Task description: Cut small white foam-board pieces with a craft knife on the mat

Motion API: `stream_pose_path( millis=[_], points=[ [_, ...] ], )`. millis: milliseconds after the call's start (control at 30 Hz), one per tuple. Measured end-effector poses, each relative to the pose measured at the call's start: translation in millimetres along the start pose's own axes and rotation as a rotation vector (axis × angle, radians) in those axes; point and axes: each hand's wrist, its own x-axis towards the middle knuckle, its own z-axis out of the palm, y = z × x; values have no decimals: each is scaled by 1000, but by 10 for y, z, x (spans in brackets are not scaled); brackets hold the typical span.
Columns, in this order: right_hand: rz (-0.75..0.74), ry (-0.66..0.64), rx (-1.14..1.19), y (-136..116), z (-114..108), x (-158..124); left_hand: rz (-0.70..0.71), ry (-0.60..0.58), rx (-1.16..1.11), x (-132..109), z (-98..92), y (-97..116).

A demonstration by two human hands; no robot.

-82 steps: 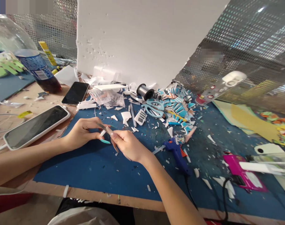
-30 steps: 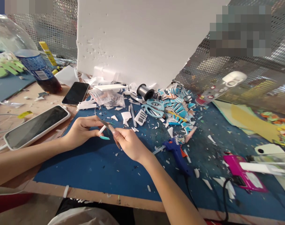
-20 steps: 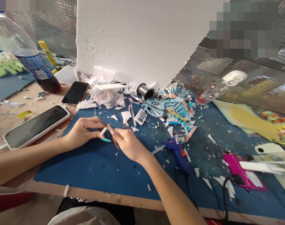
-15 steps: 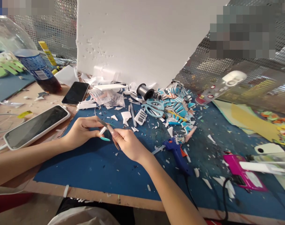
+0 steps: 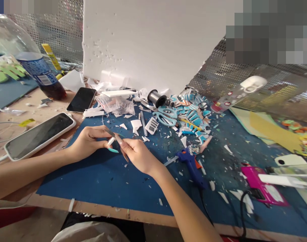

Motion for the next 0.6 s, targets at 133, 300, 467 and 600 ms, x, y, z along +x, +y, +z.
stream_pose_path(
  millis=[133,300,467,600],
  points=[
    [8,-5,-30,-5,-12,1,-8,1,7,1,2,-4],
    [-3,4,15,54,36,24,-5,-25,-17,14,21,18],
    [0,-9,15,38,29,13,-22,0,-43,22,11,8],
    [7,-8,13,44,30,12,-36,4,-55,20,15,7]
  ],
)
